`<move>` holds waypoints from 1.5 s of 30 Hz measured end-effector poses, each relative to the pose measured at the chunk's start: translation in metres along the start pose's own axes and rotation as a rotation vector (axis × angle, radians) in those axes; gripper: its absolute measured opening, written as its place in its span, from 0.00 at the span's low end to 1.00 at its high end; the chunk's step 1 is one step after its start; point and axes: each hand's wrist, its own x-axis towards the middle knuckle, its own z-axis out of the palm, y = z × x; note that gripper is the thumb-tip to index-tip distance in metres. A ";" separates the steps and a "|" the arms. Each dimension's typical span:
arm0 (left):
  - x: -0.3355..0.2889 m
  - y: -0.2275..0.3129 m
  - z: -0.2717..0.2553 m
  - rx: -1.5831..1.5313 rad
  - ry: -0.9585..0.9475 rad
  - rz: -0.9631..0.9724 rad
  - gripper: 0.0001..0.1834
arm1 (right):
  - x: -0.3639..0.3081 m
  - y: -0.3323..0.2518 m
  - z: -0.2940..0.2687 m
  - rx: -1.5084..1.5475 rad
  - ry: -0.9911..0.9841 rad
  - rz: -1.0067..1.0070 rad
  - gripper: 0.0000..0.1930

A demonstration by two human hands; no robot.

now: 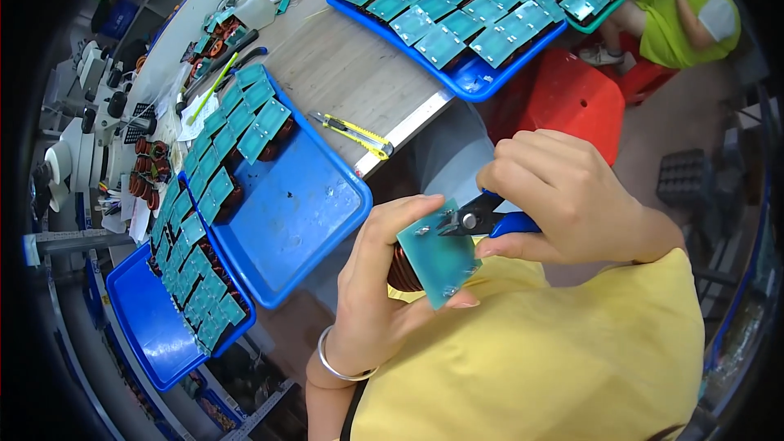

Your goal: Trimming excess wire leads from electronic transformer components using wire cutters.

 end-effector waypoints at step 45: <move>0.013 -0.039 -0.006 -1.404 -0.112 -0.289 0.39 | -0.004 0.027 0.019 0.114 -0.163 0.136 0.13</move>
